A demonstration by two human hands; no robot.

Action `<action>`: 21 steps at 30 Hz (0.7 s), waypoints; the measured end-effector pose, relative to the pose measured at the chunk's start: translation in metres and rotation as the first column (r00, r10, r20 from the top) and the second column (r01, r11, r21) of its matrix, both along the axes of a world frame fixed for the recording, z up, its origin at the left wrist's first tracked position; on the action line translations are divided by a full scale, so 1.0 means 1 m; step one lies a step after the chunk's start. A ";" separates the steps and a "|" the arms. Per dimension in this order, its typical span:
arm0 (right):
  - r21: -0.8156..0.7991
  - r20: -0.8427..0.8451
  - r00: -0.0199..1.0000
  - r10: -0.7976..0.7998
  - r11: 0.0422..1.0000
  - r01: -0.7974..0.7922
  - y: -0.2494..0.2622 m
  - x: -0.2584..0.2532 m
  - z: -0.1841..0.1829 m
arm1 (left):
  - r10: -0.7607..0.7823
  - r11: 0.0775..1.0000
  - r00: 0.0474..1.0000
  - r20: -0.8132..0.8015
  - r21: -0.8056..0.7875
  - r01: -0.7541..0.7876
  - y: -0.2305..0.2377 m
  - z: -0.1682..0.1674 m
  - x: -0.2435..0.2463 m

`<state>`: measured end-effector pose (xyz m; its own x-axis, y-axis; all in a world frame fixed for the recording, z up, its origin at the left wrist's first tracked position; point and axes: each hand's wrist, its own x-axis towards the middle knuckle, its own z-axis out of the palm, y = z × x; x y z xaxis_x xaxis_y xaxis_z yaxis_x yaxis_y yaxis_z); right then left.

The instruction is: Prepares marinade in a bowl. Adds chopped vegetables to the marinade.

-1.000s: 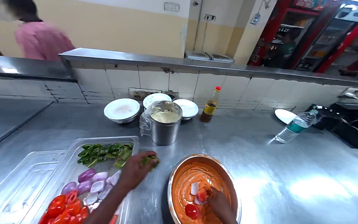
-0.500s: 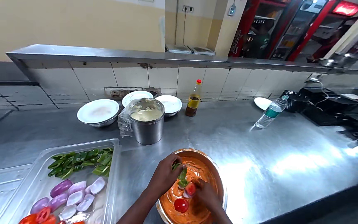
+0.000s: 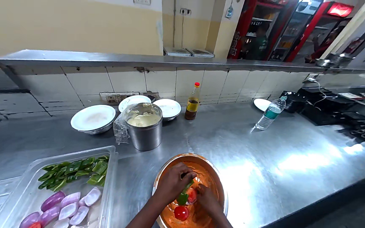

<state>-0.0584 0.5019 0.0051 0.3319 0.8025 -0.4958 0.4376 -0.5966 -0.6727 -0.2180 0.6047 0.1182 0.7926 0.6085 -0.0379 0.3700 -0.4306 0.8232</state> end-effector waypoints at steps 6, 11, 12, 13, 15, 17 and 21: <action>0.000 -0.010 1.000 -0.023 1.000 0.023 -0.002 0.000 0.003 | -0.044 0.994 0.999 -0.002 -0.101 0.044 -0.004 0.008 0.007; 0.023 -0.044 0.998 -0.050 0.998 0.051 -0.004 0.001 0.001 | -0.025 0.890 0.993 0.111 -0.449 0.073 -0.004 0.006 0.002; 0.026 -0.039 0.998 -0.049 0.998 0.050 -0.004 0.002 0.001 | -0.052 0.890 0.993 0.109 -0.446 0.096 -0.003 0.004 0.002; 0.020 -0.031 0.998 -0.049 0.999 0.050 -0.004 0.002 0.001 | -0.091 0.901 0.991 0.100 -0.415 0.124 -0.003 0.002 0.002; -0.009 -0.022 0.999 -0.042 0.999 0.041 -0.003 0.001 0.005 | -0.163 0.929 0.985 0.051 -0.329 0.171 -0.004 0.000 0.001; 0.007 -0.019 0.999 -0.041 0.999 0.041 -0.003 0.001 0.003 | -0.118 0.965 0.993 -0.005 -0.236 0.114 -0.004 0.004 -0.002; 0.021 -0.020 0.997 -0.072 0.997 0.072 -0.003 -0.001 0.002 | 0.203 0.959 0.973 0.112 -0.225 -0.174 0.011 0.004 -0.030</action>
